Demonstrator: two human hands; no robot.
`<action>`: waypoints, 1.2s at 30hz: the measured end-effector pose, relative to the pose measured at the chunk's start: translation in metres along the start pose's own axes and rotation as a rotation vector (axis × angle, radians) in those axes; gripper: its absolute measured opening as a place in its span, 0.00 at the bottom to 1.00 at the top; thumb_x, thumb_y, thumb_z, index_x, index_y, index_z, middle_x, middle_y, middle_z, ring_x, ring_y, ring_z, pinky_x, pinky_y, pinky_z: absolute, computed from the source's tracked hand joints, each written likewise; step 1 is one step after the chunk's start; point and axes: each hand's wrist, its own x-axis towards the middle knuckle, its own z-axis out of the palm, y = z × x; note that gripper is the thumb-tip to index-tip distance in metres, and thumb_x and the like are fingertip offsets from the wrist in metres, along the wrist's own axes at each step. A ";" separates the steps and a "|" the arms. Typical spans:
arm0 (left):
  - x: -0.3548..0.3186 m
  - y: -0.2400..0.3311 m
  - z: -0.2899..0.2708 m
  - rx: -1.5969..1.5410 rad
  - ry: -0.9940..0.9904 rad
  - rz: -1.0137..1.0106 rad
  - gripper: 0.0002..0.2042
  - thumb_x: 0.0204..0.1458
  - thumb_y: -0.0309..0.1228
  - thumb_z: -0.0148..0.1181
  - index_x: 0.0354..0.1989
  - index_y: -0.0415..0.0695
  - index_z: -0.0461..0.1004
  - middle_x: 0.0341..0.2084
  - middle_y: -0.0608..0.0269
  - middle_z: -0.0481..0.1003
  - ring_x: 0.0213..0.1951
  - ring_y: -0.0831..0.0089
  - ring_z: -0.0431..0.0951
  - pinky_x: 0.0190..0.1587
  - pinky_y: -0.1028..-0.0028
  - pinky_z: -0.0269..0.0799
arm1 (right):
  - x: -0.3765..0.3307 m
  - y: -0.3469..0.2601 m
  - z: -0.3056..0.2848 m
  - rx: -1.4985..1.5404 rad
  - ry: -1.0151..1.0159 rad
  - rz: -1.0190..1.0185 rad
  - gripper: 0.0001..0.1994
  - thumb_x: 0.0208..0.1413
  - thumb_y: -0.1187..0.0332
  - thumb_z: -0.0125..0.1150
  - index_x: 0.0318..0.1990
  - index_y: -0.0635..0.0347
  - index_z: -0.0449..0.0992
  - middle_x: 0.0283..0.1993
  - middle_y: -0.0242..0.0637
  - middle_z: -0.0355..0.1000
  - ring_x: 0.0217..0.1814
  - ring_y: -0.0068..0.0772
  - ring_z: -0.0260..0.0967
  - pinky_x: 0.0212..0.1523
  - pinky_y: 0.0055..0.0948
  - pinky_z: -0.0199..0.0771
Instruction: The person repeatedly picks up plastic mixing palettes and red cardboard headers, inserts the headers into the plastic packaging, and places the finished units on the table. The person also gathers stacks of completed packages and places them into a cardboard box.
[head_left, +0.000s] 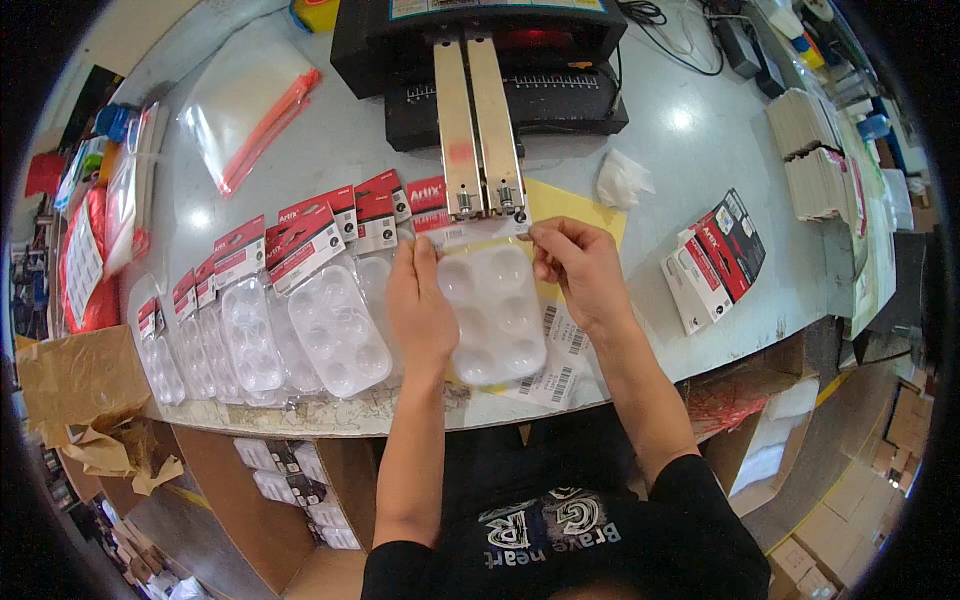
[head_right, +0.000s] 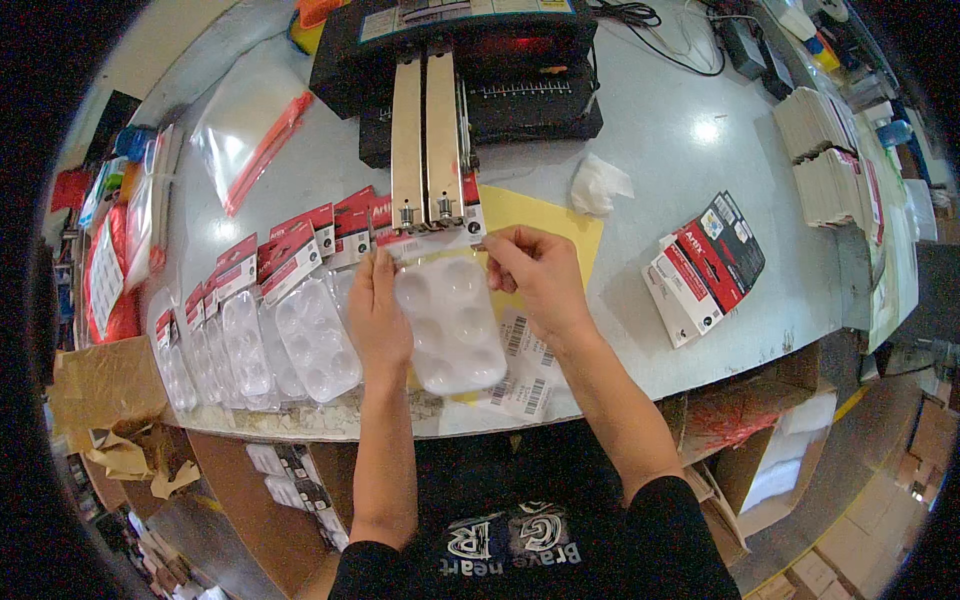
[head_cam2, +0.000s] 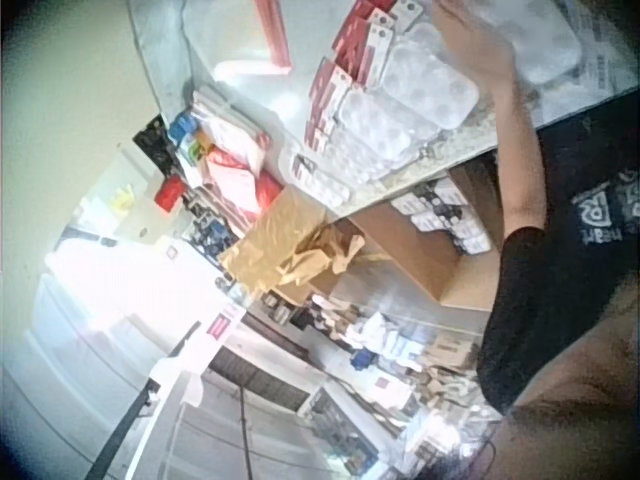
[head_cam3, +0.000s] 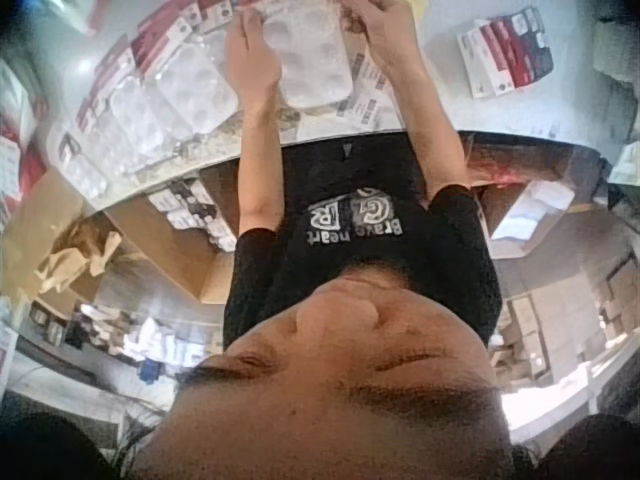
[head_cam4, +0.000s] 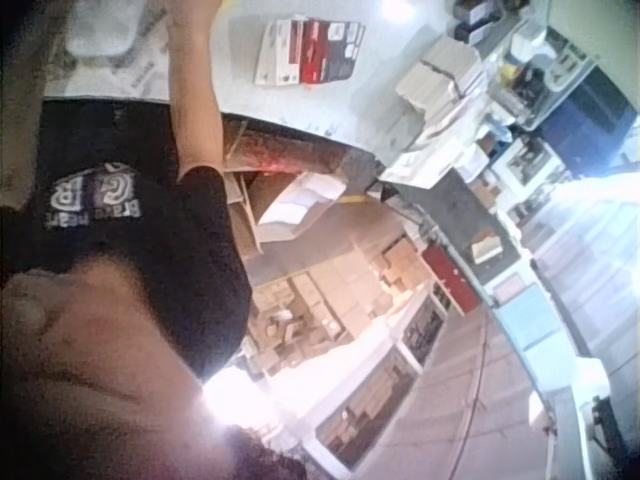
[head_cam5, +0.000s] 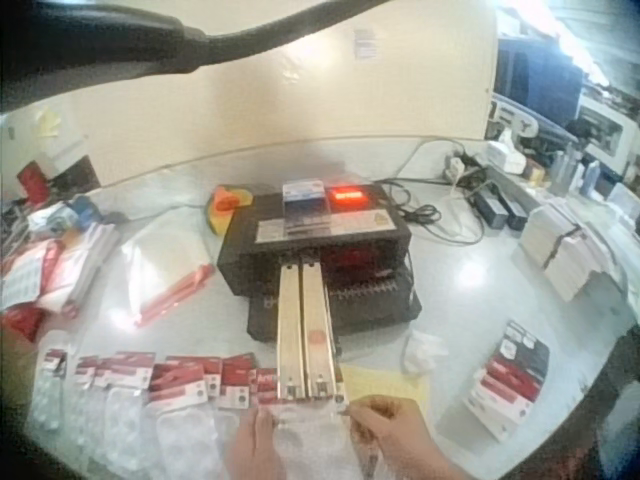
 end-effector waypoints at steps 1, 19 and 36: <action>0.006 -0.004 0.000 -0.020 -0.011 0.002 0.16 0.64 0.36 0.42 0.29 0.35 0.65 0.21 0.62 0.67 0.28 0.77 0.64 0.34 0.76 0.62 | 0.002 0.004 0.000 -0.028 0.025 0.048 0.06 0.54 0.71 0.58 0.30 0.66 0.76 0.20 0.29 0.68 0.20 0.18 0.63 0.22 0.17 0.59; -0.030 -0.001 -0.116 0.094 0.042 0.086 0.25 0.48 0.36 0.66 0.50 0.35 0.64 0.38 0.50 0.75 0.40 0.64 0.77 0.45 0.70 0.70 | -0.023 0.007 0.033 -0.379 -0.394 0.026 0.12 0.61 0.63 0.52 0.37 0.64 0.76 0.32 0.33 0.73 0.34 0.21 0.70 0.34 0.20 0.66; 0.005 -0.047 -0.175 1.033 0.091 0.363 0.32 0.56 0.48 0.49 0.60 0.33 0.59 0.64 0.51 0.54 0.68 0.54 0.47 0.59 0.53 0.49 | 0.016 0.064 0.140 -0.818 -0.226 -0.036 0.40 0.49 0.40 0.60 0.52 0.73 0.62 0.48 0.59 0.69 0.53 0.51 0.68 0.53 0.36 0.67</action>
